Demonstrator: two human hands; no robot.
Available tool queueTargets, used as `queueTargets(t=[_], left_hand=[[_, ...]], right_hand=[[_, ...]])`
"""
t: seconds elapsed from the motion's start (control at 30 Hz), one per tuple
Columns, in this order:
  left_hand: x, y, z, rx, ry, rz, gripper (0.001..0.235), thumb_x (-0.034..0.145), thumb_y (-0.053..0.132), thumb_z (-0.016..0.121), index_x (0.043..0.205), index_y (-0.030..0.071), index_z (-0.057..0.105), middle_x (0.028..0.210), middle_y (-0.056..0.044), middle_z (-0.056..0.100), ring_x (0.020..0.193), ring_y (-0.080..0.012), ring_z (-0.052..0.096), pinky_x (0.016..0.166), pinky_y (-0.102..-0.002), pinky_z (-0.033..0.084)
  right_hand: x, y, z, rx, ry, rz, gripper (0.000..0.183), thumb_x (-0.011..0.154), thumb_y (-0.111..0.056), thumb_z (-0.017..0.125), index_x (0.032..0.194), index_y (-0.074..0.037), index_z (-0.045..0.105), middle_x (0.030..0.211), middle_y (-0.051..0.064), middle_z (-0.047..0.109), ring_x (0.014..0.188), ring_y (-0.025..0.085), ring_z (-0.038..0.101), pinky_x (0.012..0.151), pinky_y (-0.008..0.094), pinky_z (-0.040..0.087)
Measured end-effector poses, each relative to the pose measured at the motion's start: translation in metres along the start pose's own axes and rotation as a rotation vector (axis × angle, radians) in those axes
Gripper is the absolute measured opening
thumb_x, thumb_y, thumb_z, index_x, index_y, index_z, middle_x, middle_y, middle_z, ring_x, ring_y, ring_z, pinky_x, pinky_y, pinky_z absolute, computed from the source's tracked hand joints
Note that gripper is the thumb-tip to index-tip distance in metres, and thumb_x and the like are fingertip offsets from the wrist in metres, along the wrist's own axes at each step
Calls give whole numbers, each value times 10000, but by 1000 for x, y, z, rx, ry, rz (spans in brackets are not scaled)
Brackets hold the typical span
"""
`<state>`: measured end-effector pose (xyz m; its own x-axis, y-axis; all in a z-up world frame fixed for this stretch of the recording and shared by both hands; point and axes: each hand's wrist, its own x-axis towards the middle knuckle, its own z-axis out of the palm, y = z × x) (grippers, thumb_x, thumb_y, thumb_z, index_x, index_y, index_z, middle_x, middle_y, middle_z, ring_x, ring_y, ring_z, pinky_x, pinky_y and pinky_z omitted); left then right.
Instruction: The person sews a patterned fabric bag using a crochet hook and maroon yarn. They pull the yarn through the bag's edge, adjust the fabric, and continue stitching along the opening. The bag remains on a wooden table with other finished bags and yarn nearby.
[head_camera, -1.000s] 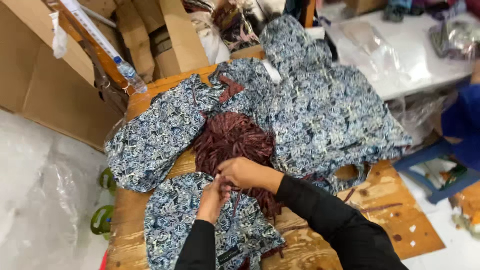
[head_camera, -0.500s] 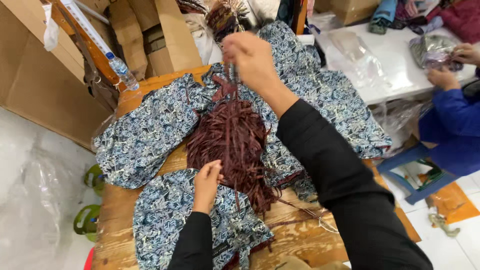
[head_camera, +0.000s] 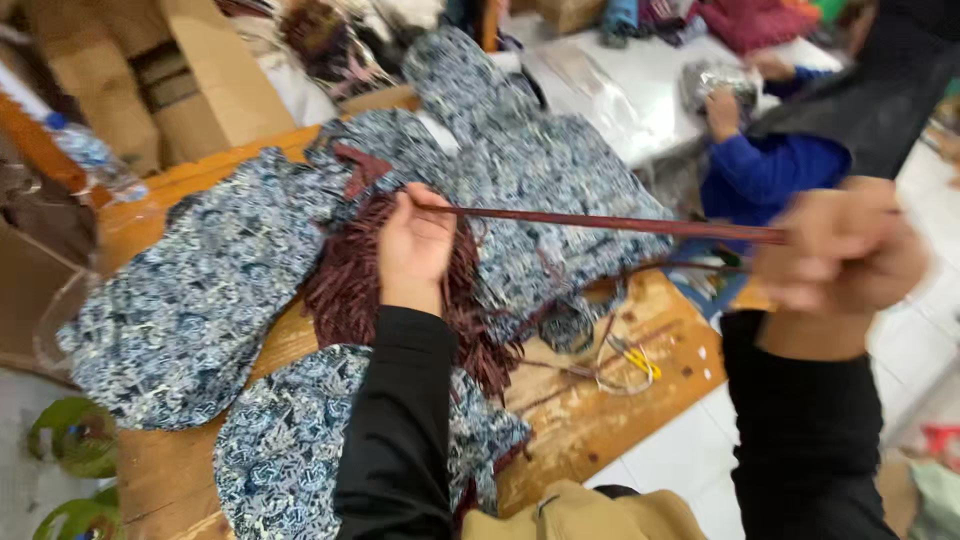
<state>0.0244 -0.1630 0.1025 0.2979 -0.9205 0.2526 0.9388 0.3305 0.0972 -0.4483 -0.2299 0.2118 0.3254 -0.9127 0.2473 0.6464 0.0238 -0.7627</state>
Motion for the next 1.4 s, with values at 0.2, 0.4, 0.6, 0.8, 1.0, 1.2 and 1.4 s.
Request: queueTargets(t=[0.2,0.4,0.6,0.8,1.0,1.2,1.4], left_hand=[[-49,78,-122,294,270,129,349,930,-27,597,1258,90,613,835,-52,650,762,-238,663,804,-404,544],[-230,139,-206,376,662,280,466,993,19,616,1445,118,562,809,-9,603,752,-161,594,732,-330,537],[-371,35,-136,1158,849,-24,394,1065,156,608,1435,32,562,1075,-66,675,861,-165,625,809,-348,508],[-315,-199,-51,619,419,-1001,509,1002,455,401,1197,74,678,1016,-110,728,922,-220,709,842,-351,560],[-318,-186,-89,1220,348,-271,253,980,145,732,1153,28,589,1041,-90,671,963,-248,675,876,-407,589],[-388,-110,-127,533,1129,-218,299,1044,274,458,1225,81,595,1010,-71,686,960,-251,712,836,-428,571],[-412,-87,-118,714,1100,-106,310,1073,248,512,1260,15,597,1107,-119,706,842,-173,639,706,-301,520]], right_hand=[[-93,-43,-224,85,326,-59,393,1194,-280,481,841,-122,544,821,43,564,664,173,518,586,328,448],[-131,-13,-314,372,304,68,361,1179,-266,501,842,-158,570,836,-11,571,625,124,488,552,268,416],[-131,82,-296,32,520,429,261,1153,-192,519,944,-82,632,877,36,602,723,143,575,615,262,474],[-173,154,-146,164,-494,895,391,976,-230,650,1264,19,564,976,244,738,730,413,750,611,478,610],[-173,128,-167,-255,-1112,169,205,1092,-132,624,950,14,651,934,107,661,684,238,628,640,301,529],[-151,124,-286,-38,-157,856,218,935,-74,474,875,51,643,808,223,662,392,82,333,371,228,266],[-109,178,-365,11,74,770,199,987,-100,457,910,14,601,807,168,640,425,91,366,394,233,291]])
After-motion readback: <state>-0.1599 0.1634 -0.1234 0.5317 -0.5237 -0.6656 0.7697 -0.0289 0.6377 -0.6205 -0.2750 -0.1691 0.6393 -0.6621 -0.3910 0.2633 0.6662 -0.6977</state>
